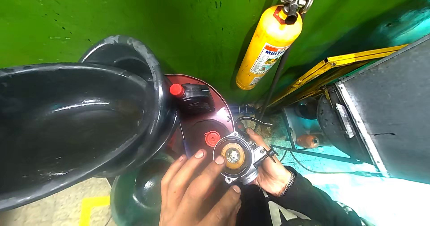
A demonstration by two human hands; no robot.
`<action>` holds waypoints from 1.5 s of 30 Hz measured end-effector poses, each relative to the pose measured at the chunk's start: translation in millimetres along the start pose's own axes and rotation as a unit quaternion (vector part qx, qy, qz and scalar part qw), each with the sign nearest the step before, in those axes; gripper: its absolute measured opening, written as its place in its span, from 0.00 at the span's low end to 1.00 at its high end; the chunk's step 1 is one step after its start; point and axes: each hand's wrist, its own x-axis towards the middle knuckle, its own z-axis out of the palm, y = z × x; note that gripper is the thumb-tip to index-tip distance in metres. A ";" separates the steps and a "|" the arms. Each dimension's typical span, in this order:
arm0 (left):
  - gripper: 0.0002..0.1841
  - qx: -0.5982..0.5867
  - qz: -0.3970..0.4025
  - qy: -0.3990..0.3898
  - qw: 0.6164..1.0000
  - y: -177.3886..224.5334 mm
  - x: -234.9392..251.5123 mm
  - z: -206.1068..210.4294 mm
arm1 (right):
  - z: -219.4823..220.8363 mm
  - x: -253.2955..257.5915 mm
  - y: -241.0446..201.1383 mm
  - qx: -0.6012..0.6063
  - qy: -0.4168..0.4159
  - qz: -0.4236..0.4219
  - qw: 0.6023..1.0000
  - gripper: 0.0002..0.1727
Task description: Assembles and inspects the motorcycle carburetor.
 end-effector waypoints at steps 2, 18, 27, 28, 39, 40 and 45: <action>0.11 0.001 0.010 0.013 1.000 1.3 1.8 3.0 | -1.4 -0.6 1.6 0.007 -0.011 -0.002 1.000 0.36; 0.11 0.083 0.065 0.142 0.984 10.3 6.2 27.8 | 5.4 -4.9 1.6 0.011 -0.006 -0.008 1.000 0.36; 0.09 0.069 0.049 0.137 0.987 12.5 3.1 29.1 | 5.9 -4.2 1.0 0.017 -0.007 -0.006 1.000 0.37; 0.09 0.067 0.048 0.139 0.987 12.5 2.9 29.5 | 5.4 -3.8 1.2 0.017 -0.007 -0.005 1.000 0.37; 0.08 0.068 0.048 0.136 0.987 11.5 2.8 27.6 | 2.8 -1.8 0.2 0.018 -0.019 -0.007 1.000 0.37; 0.08 0.067 0.047 0.136 0.987 11.9 2.8 27.5 | 2.9 -2.3 -0.2 0.016 -0.020 -0.007 1.000 0.37; 0.11 0.059 0.051 0.132 0.988 8.1 5.3 30.1 | 5.8 -3.2 -1.3 0.006 -0.018 -0.035 0.999 0.36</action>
